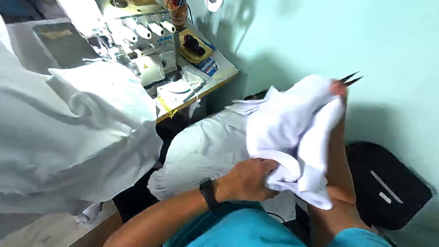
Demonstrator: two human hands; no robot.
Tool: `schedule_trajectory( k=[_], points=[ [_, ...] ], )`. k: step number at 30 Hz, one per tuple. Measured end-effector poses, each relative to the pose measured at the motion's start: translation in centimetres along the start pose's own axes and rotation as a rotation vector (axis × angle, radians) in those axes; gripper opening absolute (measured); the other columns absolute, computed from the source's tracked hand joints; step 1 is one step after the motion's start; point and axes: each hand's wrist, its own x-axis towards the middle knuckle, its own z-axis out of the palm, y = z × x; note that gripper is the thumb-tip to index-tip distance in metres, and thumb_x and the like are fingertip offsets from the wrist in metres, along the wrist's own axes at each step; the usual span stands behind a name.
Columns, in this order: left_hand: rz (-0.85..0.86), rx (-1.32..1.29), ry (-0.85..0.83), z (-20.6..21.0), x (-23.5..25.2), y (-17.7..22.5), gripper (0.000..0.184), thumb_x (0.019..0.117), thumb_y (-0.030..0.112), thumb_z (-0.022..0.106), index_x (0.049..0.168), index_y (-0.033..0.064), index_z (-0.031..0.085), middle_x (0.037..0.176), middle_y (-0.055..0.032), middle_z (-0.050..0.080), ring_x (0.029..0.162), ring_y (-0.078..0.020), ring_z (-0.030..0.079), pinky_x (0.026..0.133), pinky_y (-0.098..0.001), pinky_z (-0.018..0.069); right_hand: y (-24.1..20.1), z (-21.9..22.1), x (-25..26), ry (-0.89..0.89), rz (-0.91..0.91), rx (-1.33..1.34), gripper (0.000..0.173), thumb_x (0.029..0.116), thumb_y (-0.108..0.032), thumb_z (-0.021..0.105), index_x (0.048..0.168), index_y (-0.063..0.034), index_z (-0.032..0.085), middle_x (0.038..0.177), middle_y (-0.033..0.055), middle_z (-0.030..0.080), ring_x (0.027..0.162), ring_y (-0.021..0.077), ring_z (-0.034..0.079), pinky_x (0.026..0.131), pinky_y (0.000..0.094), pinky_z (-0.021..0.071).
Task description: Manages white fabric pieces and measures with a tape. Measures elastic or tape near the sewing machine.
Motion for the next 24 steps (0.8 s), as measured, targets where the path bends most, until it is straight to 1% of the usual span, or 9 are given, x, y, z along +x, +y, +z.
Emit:
schedule_trajectory(
  k=[1, 3, 8, 12, 15, 17, 19, 21, 24],
  points=[
    [-0.03, -0.033, -0.06, 1.1, 0.0, -0.6, 0.04, 0.0827, 0.013, 0.079, 0.115, -0.0077, 0.066, 0.102, -0.0259, 0.069, 0.098, -0.0398, 0.069, 0.084, -0.057, 0.0545, 0.3, -1.3, -0.9, -0.21, -0.029, 0.043, 0.009, 0.0938, -0.03, 0.066, 0.086, -0.0281, 0.068, 0.078, -0.0228, 0.067, 0.072, -0.0122, 0.06, 0.069, 0.0095, 0.0506],
    [0.053, -0.041, -0.178, 2.8, 0.4, -1.4, 0.038, 0.0815, 0.009, 0.079, 0.114, -0.0063, 0.067, 0.102, -0.0259, 0.07, 0.097, -0.0403, 0.07, 0.085, -0.0571, 0.0548, 0.9, -4.7, -3.1, -0.451, -0.058, 0.116, 0.007, 0.0918, -0.046, 0.071, 0.091, -0.0384, 0.071, 0.085, -0.0258, 0.069, 0.076, -0.012, 0.062, 0.068, 0.0094, 0.0509],
    [0.388, 0.114, -0.482, 4.2, 2.6, -0.5, 0.02, 0.0844, 0.005, 0.076, 0.104, 0.0015, 0.075, 0.095, -0.0186, 0.073, 0.098, -0.0384, 0.069, 0.092, -0.0603, 0.049, -2.5, -15.5, -9.5, -0.415, 0.0, -0.099, 0.022, 0.0894, -0.061, 0.068, 0.098, -0.041, 0.07, 0.091, -0.0288, 0.067, 0.084, -0.0152, 0.061, 0.072, 0.0069, 0.0496],
    [0.318, 0.156, -0.741, 4.3, 3.9, 0.2, 0.021, 0.0928, 0.02, 0.073, 0.095, -0.0001, 0.075, 0.097, -0.018, 0.072, 0.106, -0.0369, 0.065, 0.105, -0.0617, 0.0373, -6.8, -18.2, -12.4, -0.382, 0.401, -0.169, 0.013, 0.0786, -0.046, 0.082, 0.075, -0.0403, 0.071, 0.065, -0.0275, 0.061, 0.051, -0.017, 0.047, 0.045, 0.004, 0.0355],
    [0.221, 0.051, -0.875, 4.7, 4.0, -0.2, 0.034, 0.0978, 0.031, 0.068, 0.096, -0.0026, 0.076, 0.097, -0.0204, 0.072, 0.105, -0.0383, 0.065, 0.105, -0.064, 0.0352, -9.4, -15.2, -12.2, -0.129, 0.788, -0.514, 0.033, 0.0827, 0.001, 0.057, 0.058, -0.0204, 0.051, 0.044, -0.0145, 0.044, 0.036, -0.006, 0.032, 0.037, 0.0115, 0.0249],
    [0.165, 0.053, -0.918, 4.9, 3.8, -0.6, 0.038, 0.1002, 0.033, 0.064, 0.1, -0.0039, 0.074, 0.1, -0.022, 0.071, 0.108, -0.0395, 0.064, 0.105, -0.0651, 0.0354, -9.7, -12.8, -10.3, -0.17, 0.892, -0.852, 0.033, 0.0956, -0.002, 0.06, 0.066, -0.0102, 0.048, 0.046, -0.0069, 0.037, 0.039, 0.0003, 0.032, 0.042, 0.0169, 0.0295],
    [0.139, 0.093, -0.902, 5.1, 3.4, -0.7, 0.04, 0.1004, 0.035, 0.063, 0.107, -0.0041, 0.069, 0.105, -0.0226, 0.07, 0.111, -0.0392, 0.063, 0.103, -0.0646, 0.0375, -9.6, -10.1, -8.6, -0.225, 0.862, -1.096, 0.034, 0.1005, -0.022, 0.068, 0.081, 0.0032, 0.058, 0.064, 0.0088, 0.047, 0.057, 0.0157, 0.041, 0.057, 0.0383, 0.0378],
    [0.097, 0.129, -0.88, 5.1, 3.1, -0.5, 0.043, 0.0999, 0.036, 0.064, 0.124, -0.0002, 0.064, 0.119, -0.0206, 0.068, 0.121, -0.0377, 0.061, 0.109, -0.0644, 0.0333, -9.7, -6.7, -6.7, -0.338, 0.705, -1.051, 0.031, 0.1012, -0.021, 0.066, 0.091, 0.0076, 0.068, 0.079, 0.0193, 0.065, 0.073, 0.0273, 0.06, 0.072, 0.0531, 0.0481],
    [0.045, 0.168, -0.821, 4.1, 2.5, -0.3, 0.046, 0.0986, 0.035, 0.067, 0.134, 0.0047, 0.062, 0.137, -0.0182, 0.063, 0.134, -0.0386, 0.053, 0.113, -0.0699, 0.0266, -7.8, -0.1, -5.9, -0.612, 0.413, -0.829, 0.021, 0.1001, -0.01, 0.064, 0.095, 0.0087, 0.071, 0.086, 0.0203, 0.071, 0.081, 0.0289, 0.069, 0.079, 0.0507, 0.0545]
  ],
)
